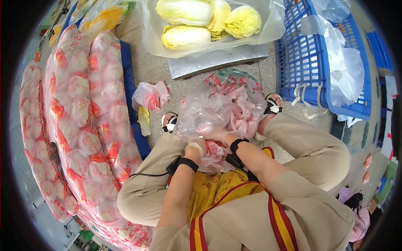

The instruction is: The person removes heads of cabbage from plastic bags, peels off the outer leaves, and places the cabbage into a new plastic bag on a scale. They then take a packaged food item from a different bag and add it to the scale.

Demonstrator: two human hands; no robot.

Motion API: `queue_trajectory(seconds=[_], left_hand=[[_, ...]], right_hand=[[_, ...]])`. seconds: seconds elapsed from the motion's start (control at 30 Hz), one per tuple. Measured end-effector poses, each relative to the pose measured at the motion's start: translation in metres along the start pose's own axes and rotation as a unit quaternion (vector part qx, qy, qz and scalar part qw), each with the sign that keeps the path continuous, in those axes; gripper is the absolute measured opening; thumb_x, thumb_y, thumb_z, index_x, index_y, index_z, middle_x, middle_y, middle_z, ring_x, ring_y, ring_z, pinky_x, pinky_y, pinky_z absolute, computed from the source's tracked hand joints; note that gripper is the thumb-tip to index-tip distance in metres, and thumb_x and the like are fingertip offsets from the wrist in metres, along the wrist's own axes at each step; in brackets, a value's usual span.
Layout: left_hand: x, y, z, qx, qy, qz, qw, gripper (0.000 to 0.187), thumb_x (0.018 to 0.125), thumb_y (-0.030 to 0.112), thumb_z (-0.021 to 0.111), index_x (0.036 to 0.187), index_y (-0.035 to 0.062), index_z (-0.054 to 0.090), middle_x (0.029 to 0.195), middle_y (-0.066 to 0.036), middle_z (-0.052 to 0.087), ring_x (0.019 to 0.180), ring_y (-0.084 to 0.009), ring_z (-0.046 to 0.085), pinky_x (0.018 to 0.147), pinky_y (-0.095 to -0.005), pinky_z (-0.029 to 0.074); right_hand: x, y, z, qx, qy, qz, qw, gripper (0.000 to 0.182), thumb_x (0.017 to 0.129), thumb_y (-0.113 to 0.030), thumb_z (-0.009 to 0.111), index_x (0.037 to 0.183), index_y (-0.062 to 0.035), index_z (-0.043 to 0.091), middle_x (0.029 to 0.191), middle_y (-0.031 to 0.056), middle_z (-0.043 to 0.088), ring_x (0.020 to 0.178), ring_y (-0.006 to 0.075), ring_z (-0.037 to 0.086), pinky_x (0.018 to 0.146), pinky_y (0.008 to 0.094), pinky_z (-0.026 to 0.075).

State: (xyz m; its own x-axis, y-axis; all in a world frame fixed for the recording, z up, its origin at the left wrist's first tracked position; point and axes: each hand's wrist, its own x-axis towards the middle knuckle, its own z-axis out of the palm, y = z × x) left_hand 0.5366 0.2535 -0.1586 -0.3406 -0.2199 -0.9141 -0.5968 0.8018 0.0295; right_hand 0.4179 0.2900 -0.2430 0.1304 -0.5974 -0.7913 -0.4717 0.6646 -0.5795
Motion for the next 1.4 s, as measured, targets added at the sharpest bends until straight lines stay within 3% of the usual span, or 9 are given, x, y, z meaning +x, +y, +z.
queue_trajectory(seconds=[0.17,0.27,0.33,0.5,0.57,0.7,1.17,1.3,1.4], left_hand=[[-0.005,-0.006,-0.016,-0.094,-0.004,-0.002,0.996,0.038,0.086,0.032,0.048,0.114,0.0103,0.063,0.118,-0.011,0.061,0.109,-0.026,0.058,0.094,-0.0385,0.042],[-0.018,-0.012,-0.018,-0.097,0.028,0.051,0.994,0.042,0.086,0.03,0.046,0.121,0.0097,0.058,0.122,-0.016,0.057,0.109,-0.0282,0.058,0.094,-0.0374,0.044],[0.039,-0.028,0.061,0.099,0.371,0.128,0.915,0.052,0.085,0.029,0.049,0.134,0.0123,0.045,0.135,-0.016,0.046,0.118,-0.0283,0.052,0.096,-0.0382,0.044],[0.012,-0.017,0.029,-0.138,0.133,0.057,0.98,0.053,0.085,0.032,0.047,0.134,0.0121,0.045,0.132,-0.017,0.048,0.119,-0.0276,0.051,0.099,-0.038,0.041],[0.006,-0.012,0.019,-0.198,0.077,0.009,0.977,0.053,0.085,0.033,0.046,0.133,0.012,0.045,0.131,-0.018,0.049,0.12,-0.0273,0.05,0.101,-0.0379,0.04],[-0.013,-0.004,-0.008,-0.106,0.077,0.036,0.991,0.037,0.077,0.018,0.06,0.113,0.0076,0.063,0.116,-0.016,0.061,0.105,-0.0291,0.06,0.087,-0.0376,0.049],[-0.005,-0.005,-0.038,-0.146,0.133,0.104,0.975,0.027,0.074,0.025,0.062,0.093,0.0069,0.07,0.101,-0.017,0.066,0.096,-0.0309,0.063,0.081,-0.0402,0.05],[-0.012,-0.006,-0.033,-0.158,0.171,0.089,0.968,0.024,0.078,0.019,0.057,0.094,0.006,0.07,0.102,-0.018,0.065,0.096,-0.0316,0.063,0.083,-0.0422,0.05],[0.0,-0.004,-0.027,-0.144,0.192,0.102,0.965,0.026,0.078,0.019,0.055,0.095,0.0041,0.069,0.102,-0.02,0.065,0.096,-0.0332,0.063,0.083,-0.0415,0.05]], right_hand=[[-0.012,0.02,-0.034,0.217,-0.147,0.072,0.962,0.056,0.067,-0.035,0.079,0.112,-0.0054,0.063,0.097,0.0039,0.064,0.081,0.012,0.058,0.069,0.0309,0.05],[-0.036,-0.01,-0.062,0.285,-0.151,-0.13,0.938,0.048,0.059,-0.033,0.082,0.095,-0.0071,0.063,0.087,0.0044,0.064,0.075,0.0147,0.059,0.065,0.0267,0.048],[-0.058,-0.063,-0.093,0.107,-0.094,-0.301,0.943,0.054,0.06,-0.024,0.082,0.105,-0.0061,0.059,0.09,0.0021,0.063,0.079,0.0138,0.059,0.067,0.0276,0.049],[-0.15,-0.155,-0.154,-0.111,-0.033,-0.523,0.845,0.068,0.059,-0.013,0.081,0.118,-0.0012,0.05,0.1,0.0013,0.061,0.088,0.0163,0.058,0.076,0.0301,0.049],[-0.187,-0.173,-0.184,0.275,-0.17,-0.341,0.882,0.053,0.065,-0.011,0.075,0.114,-0.003,0.055,0.098,0.0013,0.062,0.087,0.0102,0.057,0.077,0.0264,0.047],[-0.151,-0.167,-0.239,0.468,-0.023,-0.431,0.771,0.028,0.086,-0.022,0.058,0.107,-0.0031,0.061,0.101,0.0022,0.063,0.088,0.012,0.057,0.08,0.0292,0.047],[-0.021,-0.126,-0.211,0.691,0.233,-0.184,0.659,0.049,0.089,-0.041,0.055,0.129,-0.0144,0.044,0.124,0.0107,0.054,0.109,0.0264,0.055,0.086,0.0471,0.048],[-0.06,-0.107,-0.215,0.559,0.149,-0.158,0.8,0.061,0.085,-0.06,0.051,0.125,-0.0139,0.049,0.109,0.0064,0.059,0.084,0.0195,0.057,0.07,0.0308,0.049],[-0.042,-0.079,-0.209,0.553,0.186,-0.102,0.806,0.078,0.077,-0.067,0.056,0.125,-0.0062,0.047,0.109,0.018,0.055,0.09,0.0288,0.057,0.074,0.0415,0.051]])
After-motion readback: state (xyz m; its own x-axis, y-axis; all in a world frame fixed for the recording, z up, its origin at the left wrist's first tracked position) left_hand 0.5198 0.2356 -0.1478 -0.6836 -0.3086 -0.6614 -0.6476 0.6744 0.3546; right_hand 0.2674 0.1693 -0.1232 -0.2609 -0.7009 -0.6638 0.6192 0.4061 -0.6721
